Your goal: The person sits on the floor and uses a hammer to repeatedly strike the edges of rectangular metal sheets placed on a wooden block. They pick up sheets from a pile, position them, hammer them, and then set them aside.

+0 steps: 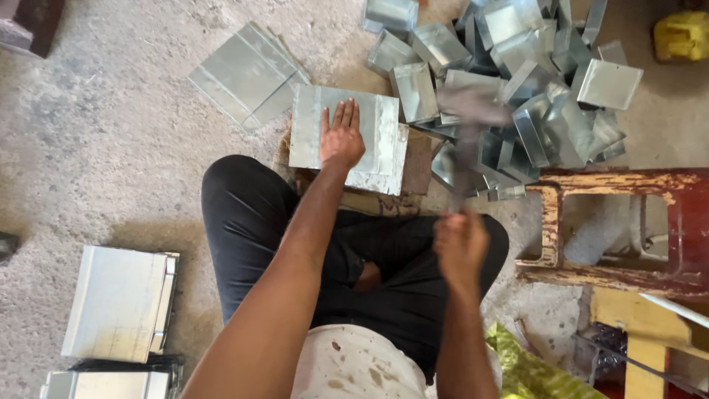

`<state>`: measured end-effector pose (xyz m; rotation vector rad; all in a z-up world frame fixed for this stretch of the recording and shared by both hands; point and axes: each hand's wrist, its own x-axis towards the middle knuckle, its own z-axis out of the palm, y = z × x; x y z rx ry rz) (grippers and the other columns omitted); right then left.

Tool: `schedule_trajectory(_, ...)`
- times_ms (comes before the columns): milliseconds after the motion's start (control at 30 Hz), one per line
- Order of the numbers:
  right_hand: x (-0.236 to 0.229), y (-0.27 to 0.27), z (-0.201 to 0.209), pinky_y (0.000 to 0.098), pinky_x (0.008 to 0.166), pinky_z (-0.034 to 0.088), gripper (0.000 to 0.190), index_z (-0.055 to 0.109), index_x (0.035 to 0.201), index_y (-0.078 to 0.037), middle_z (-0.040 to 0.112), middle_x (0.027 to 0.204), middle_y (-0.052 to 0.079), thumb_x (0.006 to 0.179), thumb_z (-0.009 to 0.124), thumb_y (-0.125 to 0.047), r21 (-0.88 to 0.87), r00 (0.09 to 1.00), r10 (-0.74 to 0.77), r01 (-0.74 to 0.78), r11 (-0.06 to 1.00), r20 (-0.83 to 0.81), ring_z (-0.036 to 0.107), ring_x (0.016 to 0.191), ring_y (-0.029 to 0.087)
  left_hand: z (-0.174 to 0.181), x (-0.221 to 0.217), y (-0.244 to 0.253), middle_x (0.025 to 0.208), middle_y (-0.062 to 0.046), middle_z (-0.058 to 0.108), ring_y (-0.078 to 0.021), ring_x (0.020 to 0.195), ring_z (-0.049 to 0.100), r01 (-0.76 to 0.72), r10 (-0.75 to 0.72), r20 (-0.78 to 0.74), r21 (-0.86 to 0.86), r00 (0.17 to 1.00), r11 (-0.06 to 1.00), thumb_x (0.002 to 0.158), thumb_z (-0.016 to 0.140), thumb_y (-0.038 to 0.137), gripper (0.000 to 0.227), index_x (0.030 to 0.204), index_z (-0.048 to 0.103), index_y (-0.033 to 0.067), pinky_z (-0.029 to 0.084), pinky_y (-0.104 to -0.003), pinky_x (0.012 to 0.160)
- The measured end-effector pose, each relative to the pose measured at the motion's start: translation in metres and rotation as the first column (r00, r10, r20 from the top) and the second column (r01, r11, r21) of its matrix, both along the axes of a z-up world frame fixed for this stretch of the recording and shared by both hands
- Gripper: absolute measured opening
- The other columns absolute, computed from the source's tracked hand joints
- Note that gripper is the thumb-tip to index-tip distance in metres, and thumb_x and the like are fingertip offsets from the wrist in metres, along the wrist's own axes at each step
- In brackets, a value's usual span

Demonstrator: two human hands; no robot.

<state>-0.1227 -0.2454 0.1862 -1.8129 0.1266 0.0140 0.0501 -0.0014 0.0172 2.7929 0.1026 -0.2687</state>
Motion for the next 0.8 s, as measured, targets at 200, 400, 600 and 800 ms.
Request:
schedule_trajectory(200,0.021,0.005,0.039,0.0264,0.038,0.029,0.069,0.043,0.097,-0.010,0.046,0.060,0.002,0.095,0.051,-0.078,0.239,0.765,-0.215,0.082,0.968,0.607,0.035,0.044,0.009,0.004,-0.001,0.003,0.173,0.000,0.016,-0.0164,0.158,0.015,-0.014,0.015,0.025,-0.016,1.000,1.000,0.099,0.038,0.018,0.068,0.164,0.020,0.0102,0.000,-0.048,0.129)
schedule_trajectory(400,0.008,0.017,-0.099,0.0357,0.064,0.045,0.042,0.058,0.107,-0.003,0.060,0.077,0.004,0.117,0.047,-0.043,-0.510,0.893,0.289,-0.080,0.856,0.345,0.055,0.073,0.019,-0.005,0.001,0.003,0.171,0.000,0.017,-0.0164,0.157,0.015,-0.020,0.021,0.044,-0.024,0.999,1.000,0.097,0.040,0.017,0.069,0.163,0.021,0.0102,0.001,-0.049,0.128)
schedule_trajectory(600,0.029,-0.001,-0.035,0.0258,0.043,0.036,0.048,0.054,0.097,-0.008,0.051,0.068,-0.001,0.102,0.055,-0.056,-0.056,0.997,-0.004,0.000,0.998,-0.076,0.045,0.052,0.008,-0.012,0.006,0.003,0.171,-0.001,0.021,-0.0173,0.157,0.018,-0.056,0.061,0.113,-0.041,0.992,0.998,0.097,0.041,0.017,0.068,0.163,0.025,0.0099,0.002,-0.049,0.128)
schedule_trajectory(800,0.016,-0.016,0.019,0.0227,0.041,0.028,0.055,0.048,0.103,-0.012,0.043,0.066,-0.001,0.100,0.062,-0.066,0.366,0.862,-0.176,-0.013,0.931,0.476,0.035,0.047,0.007,-0.013,0.002,0.000,0.171,-0.002,0.022,-0.0176,0.157,0.019,-0.042,0.048,0.100,-0.055,0.994,0.998,0.096,0.041,0.017,0.068,0.162,0.026,0.0093,0.003,-0.050,0.128)
